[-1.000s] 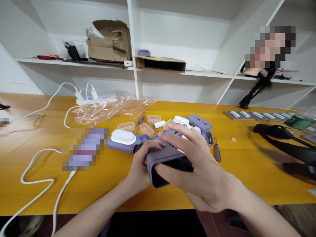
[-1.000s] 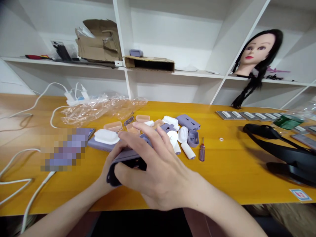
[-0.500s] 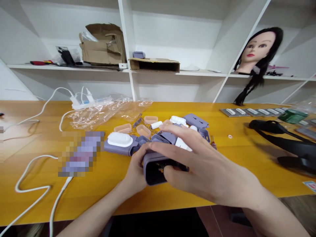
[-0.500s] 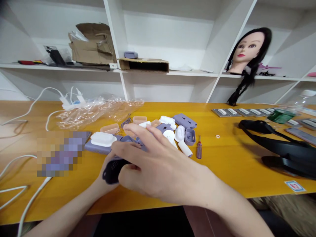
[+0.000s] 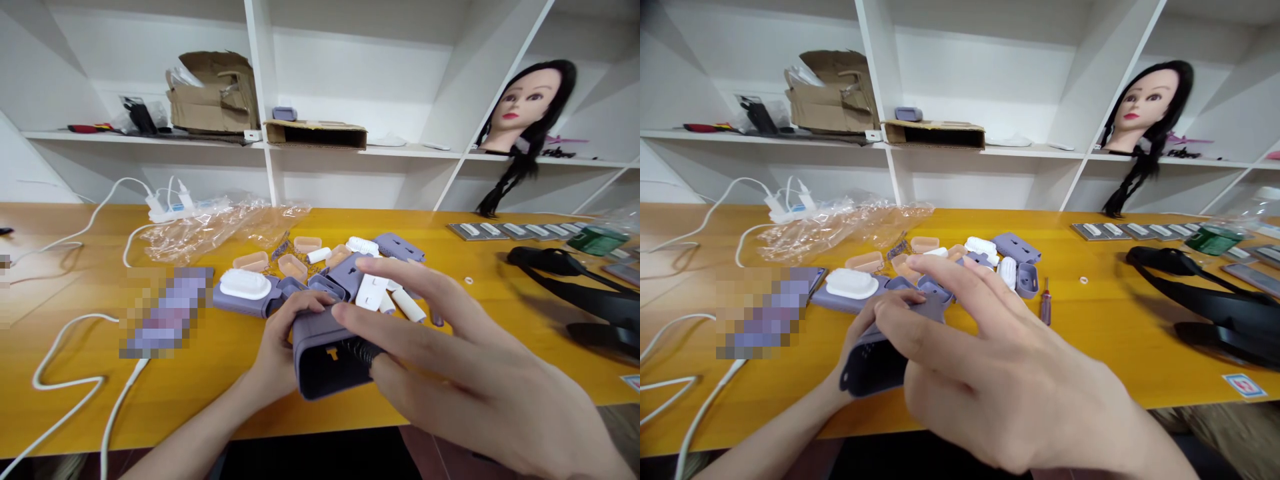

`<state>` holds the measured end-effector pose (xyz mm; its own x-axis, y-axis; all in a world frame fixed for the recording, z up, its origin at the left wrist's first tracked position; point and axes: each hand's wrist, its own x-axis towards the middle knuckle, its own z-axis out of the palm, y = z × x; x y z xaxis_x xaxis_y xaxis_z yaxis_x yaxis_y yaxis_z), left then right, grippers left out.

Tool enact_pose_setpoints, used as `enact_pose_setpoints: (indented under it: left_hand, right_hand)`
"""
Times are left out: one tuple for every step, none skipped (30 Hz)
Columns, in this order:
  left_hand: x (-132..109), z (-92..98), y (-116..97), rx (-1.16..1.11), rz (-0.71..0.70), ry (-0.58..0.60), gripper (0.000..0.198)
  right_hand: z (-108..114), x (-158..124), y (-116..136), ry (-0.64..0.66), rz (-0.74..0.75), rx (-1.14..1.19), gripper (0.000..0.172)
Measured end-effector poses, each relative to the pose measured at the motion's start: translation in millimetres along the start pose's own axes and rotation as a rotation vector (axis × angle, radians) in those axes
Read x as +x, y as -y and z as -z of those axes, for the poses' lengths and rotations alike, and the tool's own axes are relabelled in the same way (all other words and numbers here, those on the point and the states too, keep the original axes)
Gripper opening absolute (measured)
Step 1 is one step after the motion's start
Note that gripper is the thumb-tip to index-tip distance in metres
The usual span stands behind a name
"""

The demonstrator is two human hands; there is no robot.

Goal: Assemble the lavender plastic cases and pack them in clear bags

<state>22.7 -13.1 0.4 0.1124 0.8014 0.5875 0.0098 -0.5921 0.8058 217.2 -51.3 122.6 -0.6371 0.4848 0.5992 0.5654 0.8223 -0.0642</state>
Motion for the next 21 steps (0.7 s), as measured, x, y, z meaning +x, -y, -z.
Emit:
enact_pose_setpoints:
  left_hand:
    - [0,0.4,-1,-0.002,0.008,-0.001,0.029]
    - [0,0.7,-1,-0.006,0.014,0.000,0.031]
    - [0,0.7,-2,-0.008,0.019,-0.001,0.034]
    - [0,0.5,-3,-0.007,0.026,-0.005,0.035]
    - [0,0.1,-4,-0.003,0.031,-0.015,0.034]
    - [1,-0.6,-4,0.003,0.036,-0.026,0.032]
    - [1,-1.4,-5,0.011,0.038,-0.036,0.030]
    - [2,-2.4,-4,0.019,0.039,-0.036,0.030]
    - [2,-3.4,-4,0.025,0.041,-0.026,0.031]
    - [3,-4.2,-3,0.028,0.054,-0.009,0.034]
    - [3,-4.8,-2,0.027,0.083,0.006,0.037]
    - [3,-5.1,-1,0.023,0.132,0.015,0.040]
    - [4,-5.0,0,0.012,0.192,0.016,0.043]
    - [4,-4.6,2,-0.003,0.259,0.005,0.045]
    - [4,-3.9,3,-0.024,0.323,-0.018,0.048]
    - [5,-3.1,3,-0.049,0.381,-0.045,0.050]
    - [6,-2.2,4,-0.081,0.432,-0.079,0.051]
    - [7,-1.2,4,-0.116,0.482,-0.116,0.050]
    - [8,-0.3,4,-0.155,0.531,-0.154,0.048]
    - [9,0.6,3,-0.193,0.578,-0.191,0.045]
    - [10,1.5,3,-0.233,0.622,-0.225,0.043]
  right_hand:
    - [0,0,0,-0.008,-0.007,0.008,0.041]
    - [0,1,0,-0.019,-0.015,0.013,0.041]
    - [-1,2,0,-0.032,-0.016,0.013,0.041]
    - [-2,3,-1,-0.032,-0.007,0.006,0.039]
    - [-3,5,-2,-0.012,0.021,-0.005,0.036]
    - [-4,7,-3,0.027,0.062,-0.024,0.031]
    - [-5,9,-6,0.077,0.115,-0.045,0.025]
    - [-6,11,-8,0.128,0.169,-0.063,0.020]
    - [-8,12,-12,0.175,0.213,-0.071,0.018]
    - [-9,13,-16,0.199,0.244,-0.063,0.017]
    - [-10,14,-21,0.198,0.262,-0.036,0.016]
    - [-11,15,-26,0.180,0.268,0.008,0.017]
    - [-12,15,-31,0.150,0.262,0.063,0.019]
    - [-14,16,-37,0.108,0.244,0.119,0.022]
    - [-16,16,-43,0.052,0.213,0.168,0.024]
    - [-18,16,-49,-0.014,0.163,0.201,0.025]
    - [-21,16,-56,-0.083,0.099,0.217,0.024]
    - [-25,16,-63,-0.152,0.025,0.214,0.022]
    - [-30,15,-71,-0.212,-0.057,0.194,0.019]
    - [-35,15,-78,-0.247,-0.140,0.161,0.017]
    - [-41,14,-86,-0.264,-0.220,0.117,0.016]
